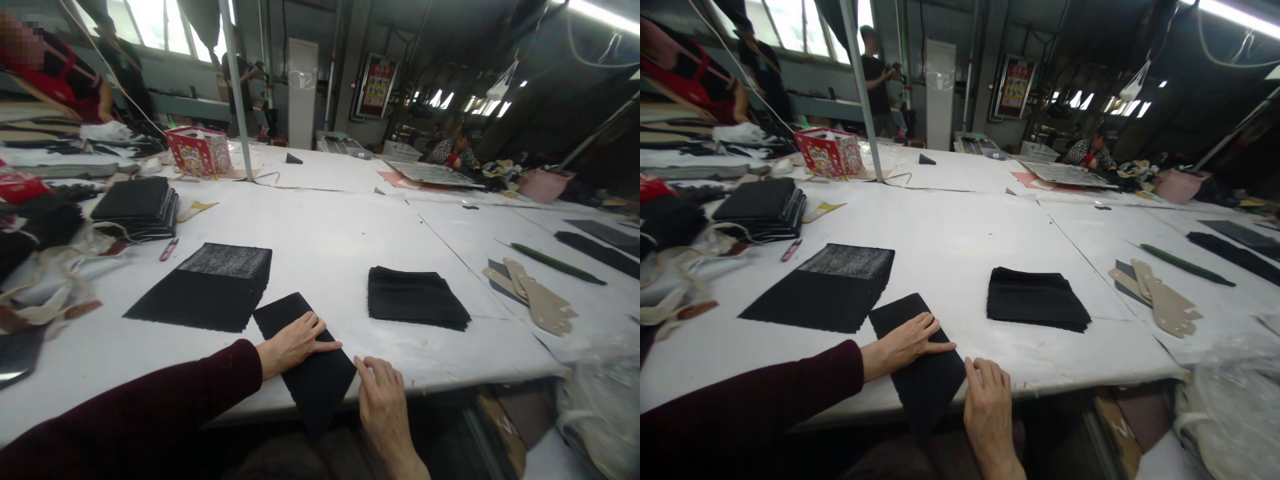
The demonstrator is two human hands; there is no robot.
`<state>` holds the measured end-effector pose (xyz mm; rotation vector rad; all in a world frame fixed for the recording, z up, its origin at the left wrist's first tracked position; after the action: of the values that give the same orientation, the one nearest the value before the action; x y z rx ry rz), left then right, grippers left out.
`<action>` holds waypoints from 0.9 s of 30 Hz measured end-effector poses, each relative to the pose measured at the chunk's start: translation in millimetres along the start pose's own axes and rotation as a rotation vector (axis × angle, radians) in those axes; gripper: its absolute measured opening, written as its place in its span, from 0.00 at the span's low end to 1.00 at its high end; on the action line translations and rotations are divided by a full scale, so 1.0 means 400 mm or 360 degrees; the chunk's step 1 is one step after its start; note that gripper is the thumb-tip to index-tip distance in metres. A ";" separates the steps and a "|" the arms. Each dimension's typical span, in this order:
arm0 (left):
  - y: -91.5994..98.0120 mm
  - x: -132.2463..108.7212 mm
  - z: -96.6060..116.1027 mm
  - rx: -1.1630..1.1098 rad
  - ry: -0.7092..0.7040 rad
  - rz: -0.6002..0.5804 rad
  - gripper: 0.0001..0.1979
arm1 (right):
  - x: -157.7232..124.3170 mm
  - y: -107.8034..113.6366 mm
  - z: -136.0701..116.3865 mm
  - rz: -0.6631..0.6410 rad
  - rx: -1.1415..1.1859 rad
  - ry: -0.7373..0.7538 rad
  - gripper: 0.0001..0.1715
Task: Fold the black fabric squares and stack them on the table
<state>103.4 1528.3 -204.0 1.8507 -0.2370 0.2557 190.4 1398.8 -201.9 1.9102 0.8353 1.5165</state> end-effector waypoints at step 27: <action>-0.011 0.055 -0.210 -0.0848 0.0581 -0.0196 0.10 | 0.064 -0.145 0.070 0.0093 0.0318 -0.0441 0.31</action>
<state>120.9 1609.1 -177.7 1.2587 0.0615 0.3963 214.5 1454.6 -234.7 2.2444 0.8358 1.1989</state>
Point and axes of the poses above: each hand's wrist, its own x-axis towards the middle knuckle, its own y-axis out of the back of the hand, z = x × y, the point moved 8 cm from there along x, towards the middle knuckle, and after that the axes turned 12 degrees about z, right-handed, at the moved point
